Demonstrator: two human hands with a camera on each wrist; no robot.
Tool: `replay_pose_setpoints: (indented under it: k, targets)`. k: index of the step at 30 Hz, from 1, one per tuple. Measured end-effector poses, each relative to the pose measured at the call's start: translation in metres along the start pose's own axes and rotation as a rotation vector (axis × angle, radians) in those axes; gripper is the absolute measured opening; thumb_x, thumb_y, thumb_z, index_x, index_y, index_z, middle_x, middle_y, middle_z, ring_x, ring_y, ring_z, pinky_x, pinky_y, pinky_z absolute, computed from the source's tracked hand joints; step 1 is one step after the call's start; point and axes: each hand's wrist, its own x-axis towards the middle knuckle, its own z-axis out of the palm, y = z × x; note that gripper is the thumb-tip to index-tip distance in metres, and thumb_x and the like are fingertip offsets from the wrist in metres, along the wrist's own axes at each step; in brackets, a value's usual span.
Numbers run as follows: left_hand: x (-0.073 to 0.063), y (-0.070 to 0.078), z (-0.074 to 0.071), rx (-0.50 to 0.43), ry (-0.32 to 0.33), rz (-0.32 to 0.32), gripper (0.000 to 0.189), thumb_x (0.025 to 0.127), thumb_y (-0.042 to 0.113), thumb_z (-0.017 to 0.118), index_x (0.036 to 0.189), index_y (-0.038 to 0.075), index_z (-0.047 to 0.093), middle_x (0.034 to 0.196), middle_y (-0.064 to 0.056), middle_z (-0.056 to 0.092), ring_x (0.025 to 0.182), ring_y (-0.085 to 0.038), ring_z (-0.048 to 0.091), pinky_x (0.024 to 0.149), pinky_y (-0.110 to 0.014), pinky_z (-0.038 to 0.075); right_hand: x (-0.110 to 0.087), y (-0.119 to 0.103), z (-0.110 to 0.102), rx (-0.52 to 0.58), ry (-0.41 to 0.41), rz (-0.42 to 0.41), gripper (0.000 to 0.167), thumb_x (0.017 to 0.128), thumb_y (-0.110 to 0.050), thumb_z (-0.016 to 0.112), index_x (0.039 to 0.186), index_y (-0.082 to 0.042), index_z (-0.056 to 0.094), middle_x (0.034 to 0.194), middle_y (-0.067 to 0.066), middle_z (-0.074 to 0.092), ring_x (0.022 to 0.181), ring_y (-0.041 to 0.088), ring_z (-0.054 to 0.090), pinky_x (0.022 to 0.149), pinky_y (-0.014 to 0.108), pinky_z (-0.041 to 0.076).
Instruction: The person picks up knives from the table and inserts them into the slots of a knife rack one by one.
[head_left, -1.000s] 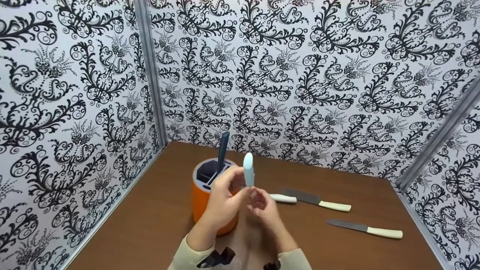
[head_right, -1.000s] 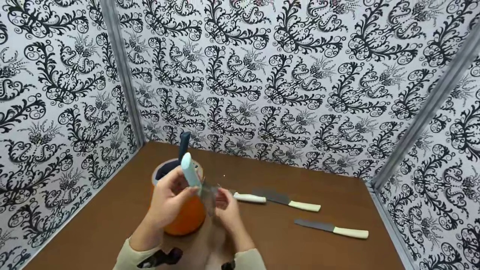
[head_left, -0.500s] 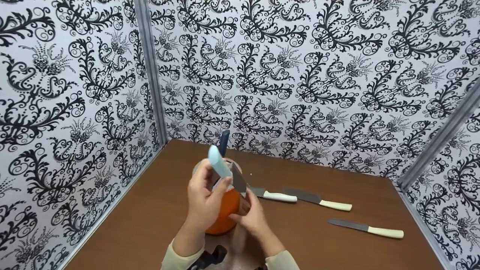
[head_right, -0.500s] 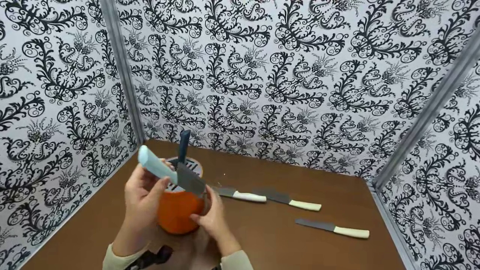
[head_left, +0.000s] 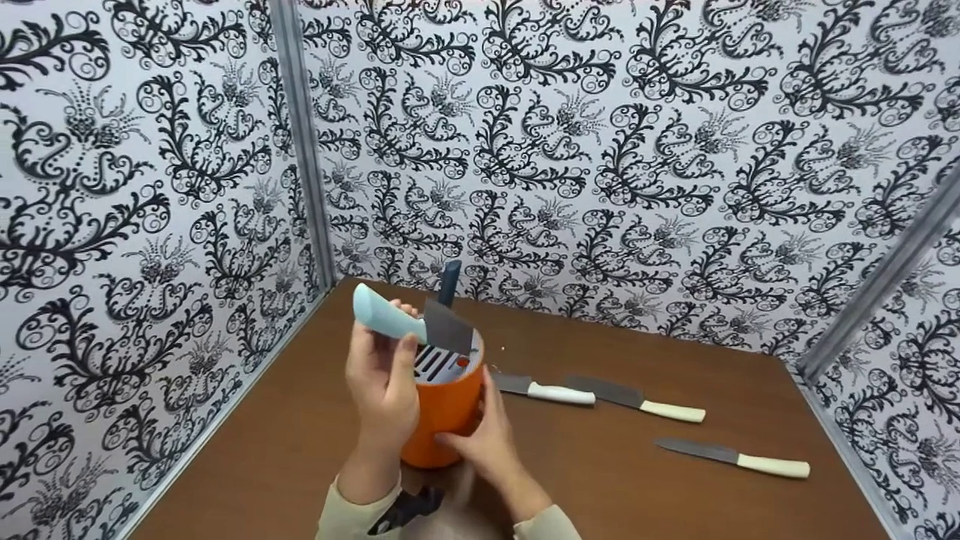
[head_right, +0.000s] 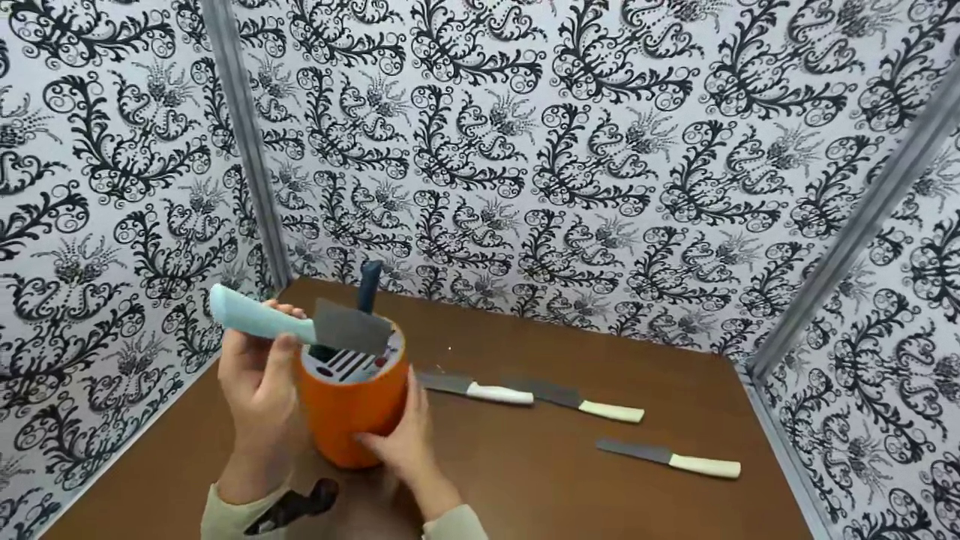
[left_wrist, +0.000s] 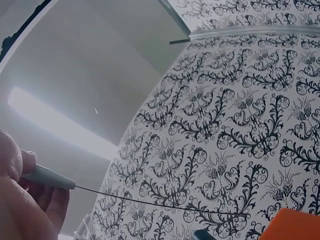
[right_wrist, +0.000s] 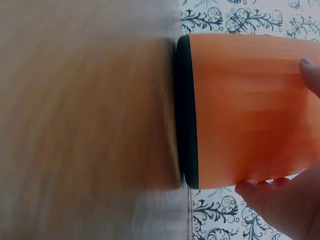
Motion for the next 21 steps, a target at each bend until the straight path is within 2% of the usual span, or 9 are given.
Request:
replay_pose_setpoints:
  k: [7,11,21]
  targets:
    - [0.001,-0.013,-0.002,0.052,0.028,-0.006,0.032,0.095,-0.021,0.05,0.127,-0.024,0.049,0.121,-0.002,0.069,0.114,-0.013,0.066,0.107,-0.026,0.055,-0.002,0.003,0.0,-0.037,0.015,-0.035,0.126,0.072,-0.03,0.1,0.17,-0.015,0.022,0.163,0.015,0.046,0.14,0.033,0.058,0.118,0.052,0.047]
    - [-0.001,-0.021,0.0,0.066,0.009,0.007,0.032,0.094,-0.023,0.05,0.126,-0.024,0.05,0.12,-0.001,0.067,0.113,-0.014,0.066,0.105,-0.026,0.055,-0.003,0.004,0.0,-0.035,0.019,-0.054,0.125,0.072,-0.029,0.1,0.169,-0.013,0.022,0.162,0.017,0.047,0.139,0.033,0.058,0.117,0.052,0.049]
    - [0.002,-0.035,-0.001,0.111,-0.01,0.023,0.03,0.096,-0.021,0.05,0.125,-0.021,0.054,0.121,-0.015,0.063,0.117,-0.017,0.065,0.106,-0.028,0.055,-0.001,0.001,-0.002,-0.009,-0.002,-0.049,0.122,0.075,-0.033,0.098,0.169,-0.016,0.023,0.161,0.013,0.047,0.139,0.03,0.057,0.117,0.051,0.048]
